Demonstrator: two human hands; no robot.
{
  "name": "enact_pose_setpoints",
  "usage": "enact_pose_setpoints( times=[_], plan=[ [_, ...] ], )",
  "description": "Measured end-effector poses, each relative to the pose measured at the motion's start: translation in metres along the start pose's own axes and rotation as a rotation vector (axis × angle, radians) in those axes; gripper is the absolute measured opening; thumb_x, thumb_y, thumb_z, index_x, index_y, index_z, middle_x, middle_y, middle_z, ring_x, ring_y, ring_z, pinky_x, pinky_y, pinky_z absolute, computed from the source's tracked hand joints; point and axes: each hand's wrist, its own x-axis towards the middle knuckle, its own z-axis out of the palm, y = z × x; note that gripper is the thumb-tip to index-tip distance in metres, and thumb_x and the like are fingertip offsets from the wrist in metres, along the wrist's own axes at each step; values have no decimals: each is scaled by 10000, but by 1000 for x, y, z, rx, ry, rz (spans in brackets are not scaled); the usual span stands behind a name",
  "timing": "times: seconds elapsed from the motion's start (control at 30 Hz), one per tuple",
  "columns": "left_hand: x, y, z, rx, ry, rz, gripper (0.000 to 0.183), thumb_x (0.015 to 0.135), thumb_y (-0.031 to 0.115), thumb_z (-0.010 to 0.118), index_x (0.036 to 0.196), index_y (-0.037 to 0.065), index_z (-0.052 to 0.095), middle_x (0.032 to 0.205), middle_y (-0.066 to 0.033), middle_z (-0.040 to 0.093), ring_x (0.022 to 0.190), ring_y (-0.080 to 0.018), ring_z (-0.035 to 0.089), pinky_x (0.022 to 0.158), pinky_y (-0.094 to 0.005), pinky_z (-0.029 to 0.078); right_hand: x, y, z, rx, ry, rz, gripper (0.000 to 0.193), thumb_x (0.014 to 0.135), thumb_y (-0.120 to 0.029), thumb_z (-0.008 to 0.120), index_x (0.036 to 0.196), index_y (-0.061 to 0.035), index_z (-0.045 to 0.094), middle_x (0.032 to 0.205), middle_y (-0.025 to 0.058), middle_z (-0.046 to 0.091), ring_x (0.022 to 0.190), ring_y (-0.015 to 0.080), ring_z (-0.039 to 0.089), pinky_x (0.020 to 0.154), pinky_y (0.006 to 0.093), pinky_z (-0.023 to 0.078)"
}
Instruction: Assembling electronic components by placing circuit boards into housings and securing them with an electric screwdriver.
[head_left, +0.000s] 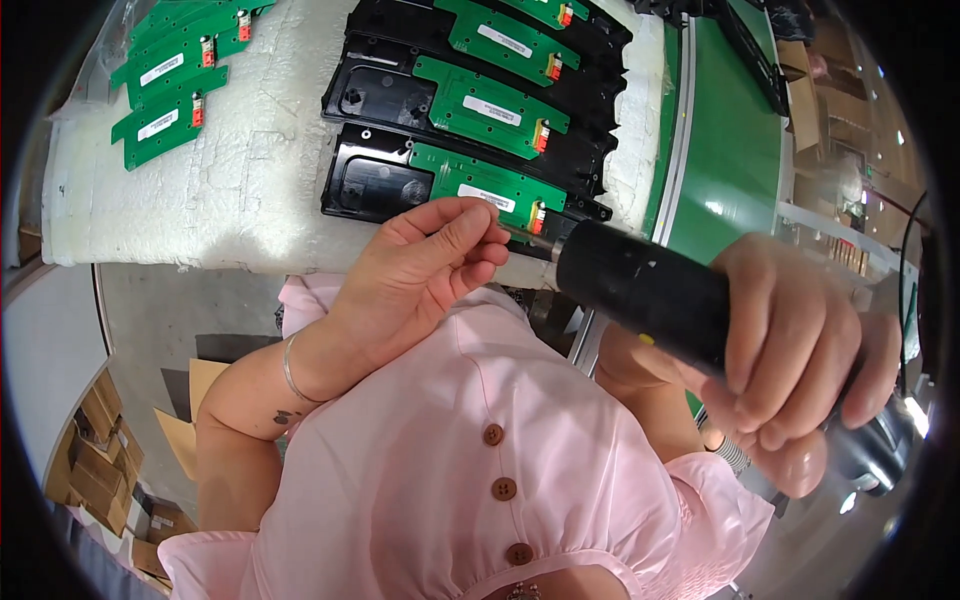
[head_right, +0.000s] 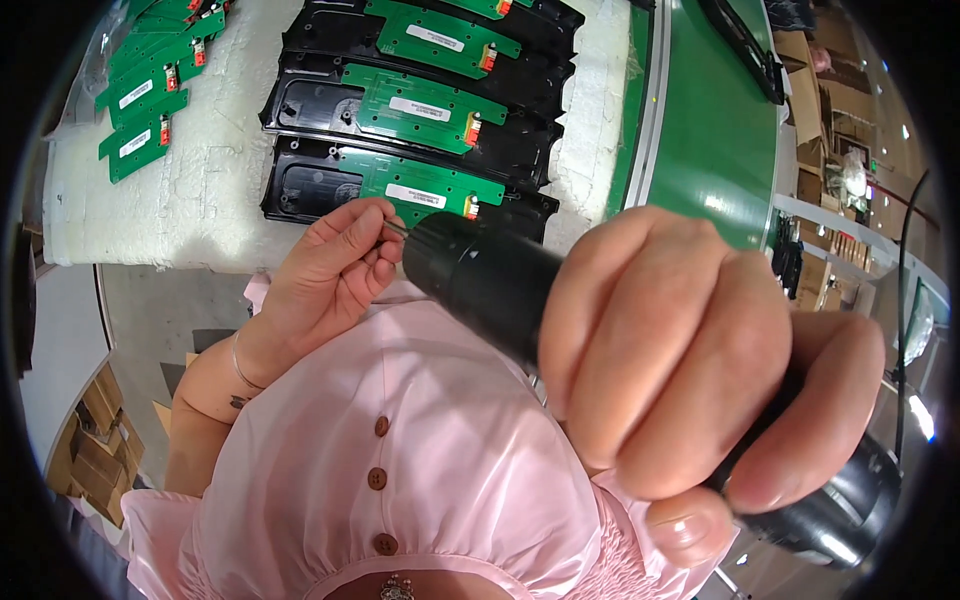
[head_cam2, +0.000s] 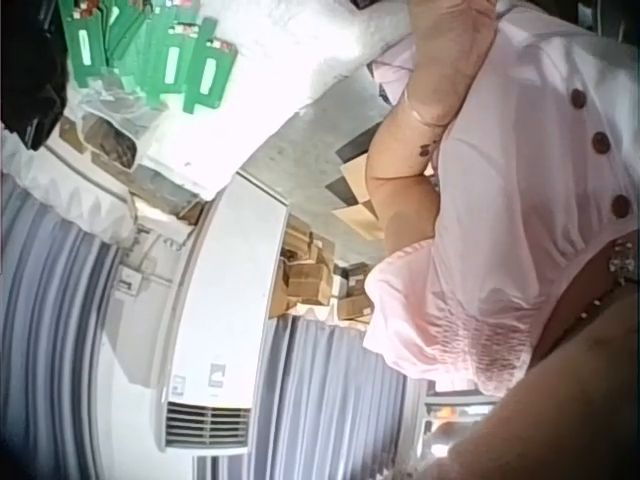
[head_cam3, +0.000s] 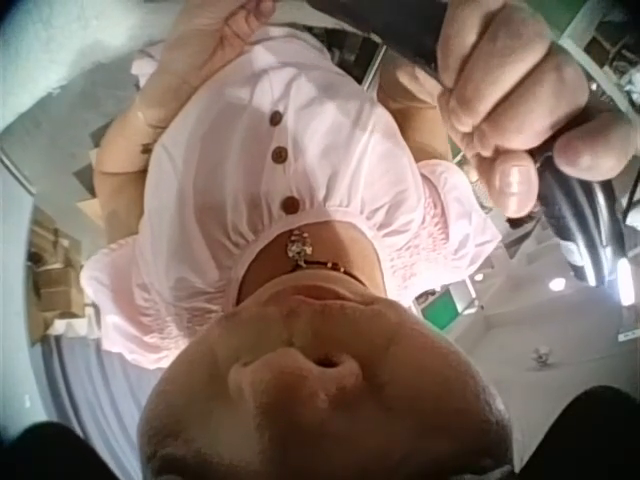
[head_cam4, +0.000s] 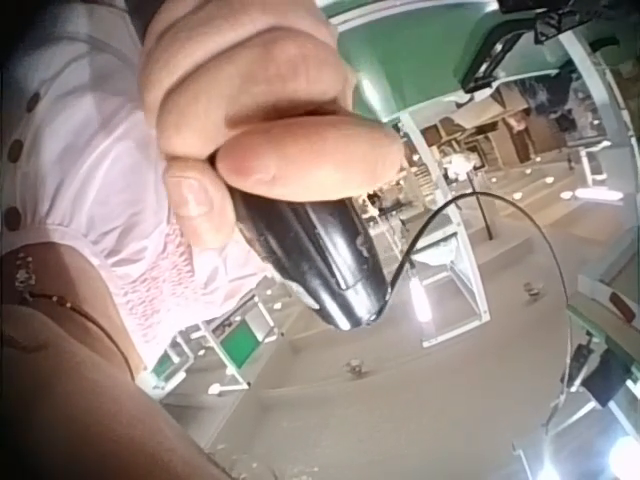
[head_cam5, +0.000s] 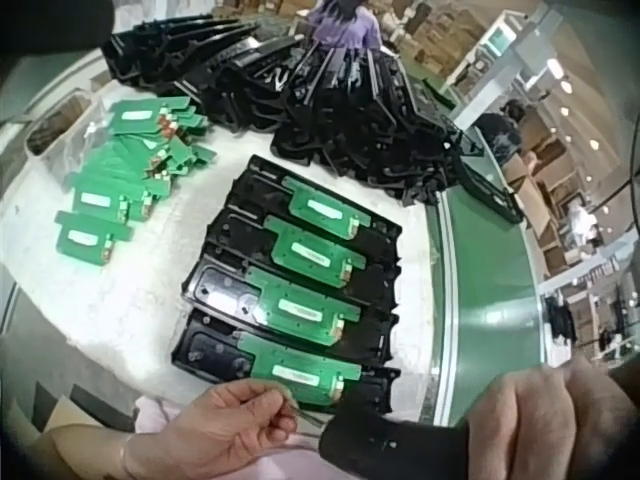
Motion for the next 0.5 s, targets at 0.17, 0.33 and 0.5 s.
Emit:
enact_pose_setpoints(
  times=[0.17, 0.33, 0.5],
  plan=[
    [3, -2, 2, -4, -33, -36, 179, 864, 159, 555, 988, 32, 577, 866, -41, 608, 777, -105, 586, 692, -205, 483, -4, -1, 13, -163, 112, 79, 269, 665, -33, 647, 843, -117, 464, 571, -66, 559, 476, 22, 531, 510, 132, 413],
    [4, -9, 5, -24, -64, -46, 236, 881, 206, 526, 1014, 14, 562, 931, -67, 596, 849, -134, 576, 768, -238, 475, -7, 11, 14, -112, 84, 39, 265, 667, -55, 636, 848, -129, 457, 539, -67, 531, 444, 21, 490, 524, 156, 421],
    [1, -6, 18, -123, 134, -244, 299, 904, 209, 480, 1075, -32, 521, 1023, -119, 568, 946, -192, 558, 863, -292, 454, -8, 47, 8, -318, 341, 82, 272, 709, -101, 484, 977, -88, 439, 541, -39, 417, 469, 89, 368, 500, 257, 312]
  ],
)
